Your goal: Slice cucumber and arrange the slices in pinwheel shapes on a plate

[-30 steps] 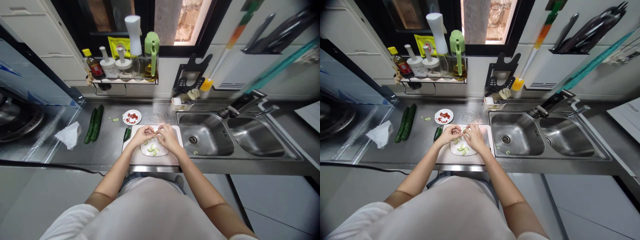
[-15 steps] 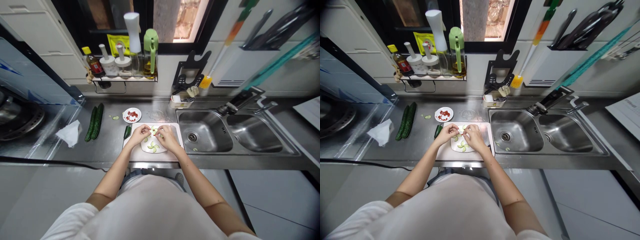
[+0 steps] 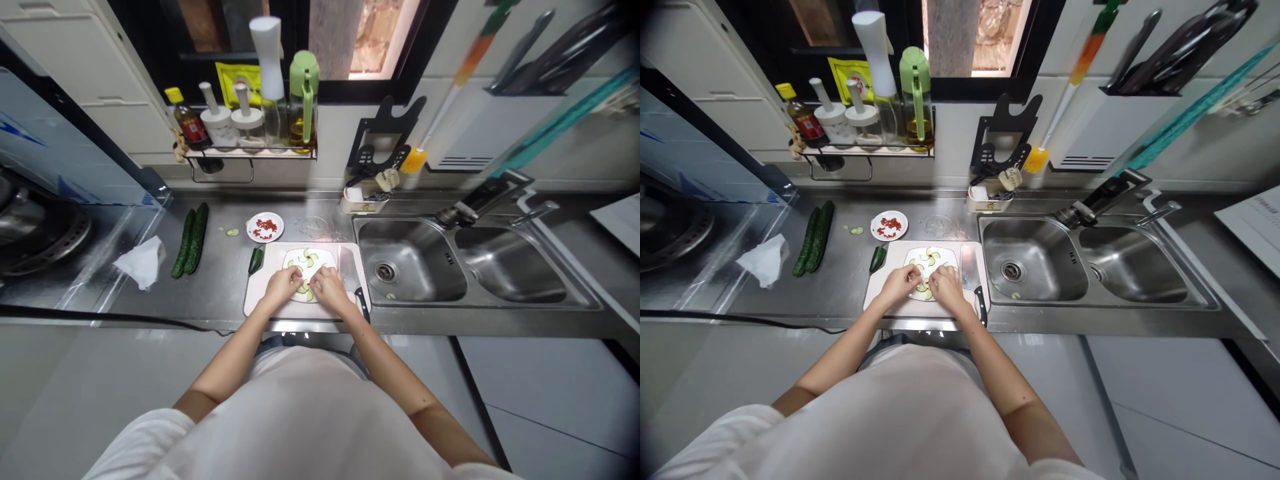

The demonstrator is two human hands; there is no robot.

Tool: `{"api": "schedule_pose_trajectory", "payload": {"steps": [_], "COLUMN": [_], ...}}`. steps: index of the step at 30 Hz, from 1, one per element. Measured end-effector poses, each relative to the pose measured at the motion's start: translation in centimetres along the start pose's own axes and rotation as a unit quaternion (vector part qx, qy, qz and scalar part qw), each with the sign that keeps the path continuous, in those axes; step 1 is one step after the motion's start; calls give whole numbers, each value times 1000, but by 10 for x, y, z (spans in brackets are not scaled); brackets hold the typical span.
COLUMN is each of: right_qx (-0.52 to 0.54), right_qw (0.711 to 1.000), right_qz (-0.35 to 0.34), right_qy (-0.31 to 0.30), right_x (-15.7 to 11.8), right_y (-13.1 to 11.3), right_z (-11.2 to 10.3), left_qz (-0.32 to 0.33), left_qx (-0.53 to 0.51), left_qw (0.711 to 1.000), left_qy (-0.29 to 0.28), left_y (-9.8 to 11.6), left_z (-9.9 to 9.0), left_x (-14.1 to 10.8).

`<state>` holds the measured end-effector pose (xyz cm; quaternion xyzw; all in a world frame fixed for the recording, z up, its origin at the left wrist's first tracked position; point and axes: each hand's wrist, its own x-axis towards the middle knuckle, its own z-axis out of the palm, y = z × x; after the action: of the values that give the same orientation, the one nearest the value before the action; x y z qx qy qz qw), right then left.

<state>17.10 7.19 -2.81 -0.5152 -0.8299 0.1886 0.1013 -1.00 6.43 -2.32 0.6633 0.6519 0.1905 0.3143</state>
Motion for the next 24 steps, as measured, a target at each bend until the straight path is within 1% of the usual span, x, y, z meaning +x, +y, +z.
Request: {"api": "schedule_pose_trajectory", "payload": {"steps": [3,8,17,24], "right_qx": [-15,-14,-31,-36], "right_qw": [1000,999,998,998], "right_qz": [15,19,20,15], "right_qy": [-21,-27,-44,-42], "right_x": [-2,-3,-2,-2], "right_y": [-2,-1,-1,-1], "right_z": [4,12,20,22], "left_qz": [-15,-30,-59,-67], "left_qx": [38,74,100,125], "left_qw": [999,996,991,988], "left_qy": [-16,-25,-59,-68], "left_y": [2,3,9,9], "left_z": [7,15,19,23], "left_x": [-2,-3,-1,1]}}
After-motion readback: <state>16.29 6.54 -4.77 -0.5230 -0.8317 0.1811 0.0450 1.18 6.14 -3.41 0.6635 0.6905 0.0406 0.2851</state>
